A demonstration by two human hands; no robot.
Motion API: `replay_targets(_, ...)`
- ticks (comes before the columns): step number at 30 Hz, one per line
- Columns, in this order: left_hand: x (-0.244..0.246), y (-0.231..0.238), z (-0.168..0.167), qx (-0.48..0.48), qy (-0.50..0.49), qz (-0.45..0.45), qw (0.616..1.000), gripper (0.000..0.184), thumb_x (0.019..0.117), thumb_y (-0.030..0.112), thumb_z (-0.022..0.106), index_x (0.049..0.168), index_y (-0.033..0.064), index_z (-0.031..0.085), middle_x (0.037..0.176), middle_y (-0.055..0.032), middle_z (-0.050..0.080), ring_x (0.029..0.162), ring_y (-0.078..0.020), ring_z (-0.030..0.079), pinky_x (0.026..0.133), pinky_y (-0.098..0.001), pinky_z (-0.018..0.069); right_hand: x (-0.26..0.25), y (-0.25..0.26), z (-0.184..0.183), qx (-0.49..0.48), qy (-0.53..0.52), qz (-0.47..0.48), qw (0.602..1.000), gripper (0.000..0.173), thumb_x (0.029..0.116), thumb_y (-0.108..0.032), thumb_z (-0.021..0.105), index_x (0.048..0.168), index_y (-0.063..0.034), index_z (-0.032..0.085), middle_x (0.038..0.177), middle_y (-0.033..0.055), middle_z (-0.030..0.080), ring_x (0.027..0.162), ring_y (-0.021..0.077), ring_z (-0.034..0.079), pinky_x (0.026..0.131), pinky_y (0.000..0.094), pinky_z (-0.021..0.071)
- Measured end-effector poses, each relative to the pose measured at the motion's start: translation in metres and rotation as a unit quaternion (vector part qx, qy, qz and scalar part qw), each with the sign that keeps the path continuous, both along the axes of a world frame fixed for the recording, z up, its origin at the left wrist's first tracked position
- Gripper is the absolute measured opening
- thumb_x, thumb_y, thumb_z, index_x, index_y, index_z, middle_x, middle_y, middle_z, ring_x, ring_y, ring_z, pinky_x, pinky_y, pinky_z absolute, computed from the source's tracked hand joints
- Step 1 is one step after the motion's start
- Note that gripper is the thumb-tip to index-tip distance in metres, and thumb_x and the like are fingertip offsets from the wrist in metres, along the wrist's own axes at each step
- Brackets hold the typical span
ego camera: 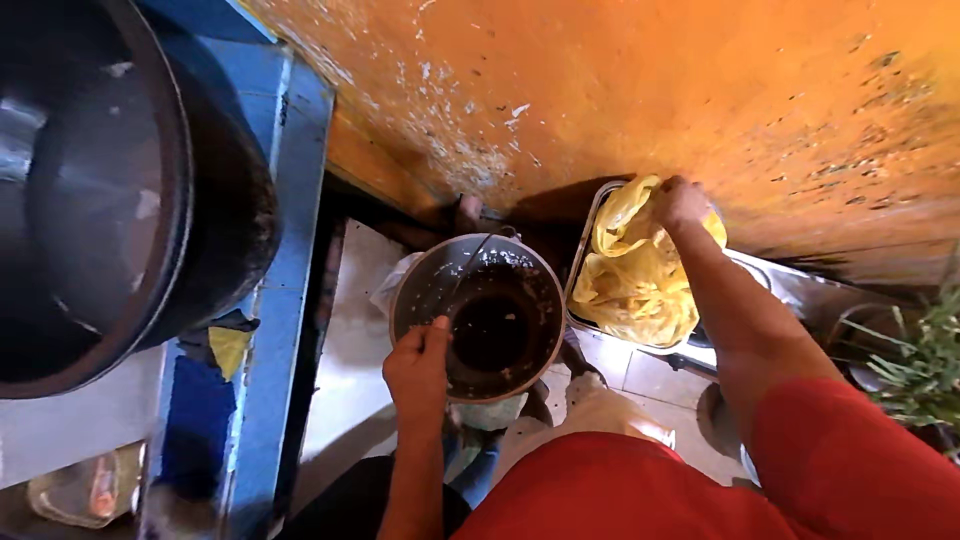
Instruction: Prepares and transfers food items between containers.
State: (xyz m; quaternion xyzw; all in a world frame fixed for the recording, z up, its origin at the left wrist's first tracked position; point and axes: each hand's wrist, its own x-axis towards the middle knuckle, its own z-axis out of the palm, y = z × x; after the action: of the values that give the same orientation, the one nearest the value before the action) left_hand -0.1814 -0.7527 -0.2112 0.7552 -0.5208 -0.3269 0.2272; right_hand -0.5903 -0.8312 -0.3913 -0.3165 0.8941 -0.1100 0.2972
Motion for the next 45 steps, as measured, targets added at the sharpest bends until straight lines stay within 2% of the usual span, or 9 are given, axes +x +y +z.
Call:
replay_targets(10, 0.001, 0.000, -0.001, -0.009, 0.002, -0.008, 1.000, 0.024, 0.1023, 0.022, 0.062, 0.087, 0.0061, 0.070, 0.068, 0.0090, 0.059, 0.057, 0.0055, 0.049, 0.056, -0.0144, 0.0411, 0.025, -0.001, 0.038, -0.071, 0.028, -0.030, 0.997, 0.046, 0.1105, -0.023, 0.036, 0.147, 0.0043, 0.040, 0.127, 0.0333, 0.063, 0.119, 0.0513, 0.063, 0.098, 0.0660, 0.0490)
replay_targets(15, -0.002, -0.003, 0.000, 0.008, -0.017, -0.021, 1.000, 0.026, 0.1034, 0.023, 0.061, 0.090, 0.0035, 0.070, 0.071, 0.0066, 0.059, 0.058, 0.0038, 0.048, 0.058, -0.0163, 0.0409, 0.039, 0.013, 0.033, -0.080, -0.053, 0.062, 0.993, 0.041, 0.1061, -0.022, 0.049, 0.131, 0.0098, 0.056, 0.128, 0.0369, 0.059, 0.122, 0.0533, 0.058, 0.102, 0.0687, 0.0453)
replay_targets(21, 0.000, -0.004, -0.003, -0.012, 0.019, -0.010, 1.000, 0.024, 0.1022, 0.022, 0.063, 0.089, 0.0044, 0.070, 0.071, 0.0073, 0.061, 0.059, 0.0045, 0.052, 0.058, -0.0154, 0.0439, 0.046, 0.046, 0.041, -0.004, -0.141, 0.175, 0.974, 0.061, 0.1128, -0.041, 0.031, 0.125, 0.0096, 0.062, 0.121, 0.0358, 0.063, 0.119, 0.0526, 0.060, 0.101, 0.0703, 0.0422)
replay_targets(24, 0.001, -0.007, -0.003, -0.008, 0.020, -0.010, 1.000, 0.025, 0.1027, 0.023, 0.062, 0.090, 0.0037, 0.071, 0.072, 0.0063, 0.061, 0.060, 0.0037, 0.052, 0.059, -0.0161, 0.0440, 0.059, 0.085, 0.073, -0.037, -0.041, 0.208, 0.977, 0.061, 0.1060, -0.046, 0.052, 0.140, 0.0041, 0.054, 0.133, 0.0337, 0.059, 0.125, 0.0525, 0.057, 0.105, 0.0691, 0.0423)
replay_targets(26, 0.001, -0.008, -0.005, -0.007, 0.018, -0.011, 1.000, 0.026, 0.1032, 0.025, 0.061, 0.088, 0.0051, 0.070, 0.071, 0.0076, 0.059, 0.059, 0.0039, 0.050, 0.059, -0.0163, 0.0429, 0.057, 0.113, 0.070, -0.014, 0.013, 0.292, 0.956, 0.083, 0.0894, -0.046, 0.077, 0.148, 0.0042, 0.047, 0.145, 0.0357, 0.048, 0.139, 0.0566, 0.040, 0.114, 0.0769, 0.0215)
replay_targets(30, 0.004, -0.009, -0.006, -0.010, 0.014, -0.013, 1.000, 0.025, 0.1029, 0.025, 0.062, 0.089, 0.0054, 0.070, 0.070, 0.0082, 0.059, 0.059, 0.0041, 0.050, 0.059, -0.0161, 0.0426, 0.011, 0.134, 0.044, -0.113, 0.043, 0.437, 0.891, 0.021, 0.0877, -0.008, 0.077, 0.105, 0.0030, 0.076, 0.141, 0.0294, 0.057, 0.144, 0.0562, 0.035, 0.114, 0.0823, 0.0134)
replay_targets(33, 0.002, -0.010, -0.006, -0.003, 0.004, -0.007, 1.000, 0.026, 0.1030, 0.026, 0.062, 0.091, 0.0051, 0.071, 0.072, 0.0065, 0.061, 0.061, 0.0033, 0.053, 0.060, -0.0172, 0.0451, -0.046, 0.113, 0.028, -0.153, -0.074, 0.325, 0.930, 0.022, 0.0960, -0.009, 0.070, 0.109, 0.0080, 0.073, 0.135, 0.0271, 0.062, 0.128, 0.0468, 0.056, 0.109, 0.0660, 0.0405)
replay_targets(37, -0.006, -0.013, -0.004, 0.009, -0.009, -0.004, 1.000, 0.025, 0.1031, 0.026, 0.062, 0.092, 0.0044, 0.071, 0.072, 0.0065, 0.060, 0.061, 0.0033, 0.052, 0.061, -0.0174, 0.0442, -0.085, 0.097, -0.007, -0.126, -0.165, 0.088, 0.974, 0.030, 0.0971, -0.010, 0.069, 0.120, 0.0086, 0.065, 0.118, 0.0282, 0.066, 0.109, 0.0365, 0.063, 0.100, 0.0534, 0.0488)
replay_targets(45, -0.006, -0.015, -0.006, 0.020, -0.017, 0.007, 1.000, 0.026, 0.1033, 0.024, 0.061, 0.090, 0.0039, 0.069, 0.073, 0.0061, 0.060, 0.062, 0.0018, 0.051, 0.061, -0.0191, 0.0438, -0.056, 0.084, -0.006, -0.052, 0.032, 0.075, 0.995, 0.043, 0.1016, -0.015, 0.060, 0.139, 0.0042, 0.052, 0.126, 0.0361, 0.062, 0.118, 0.0602, 0.058, 0.097, 0.0761, 0.0427)
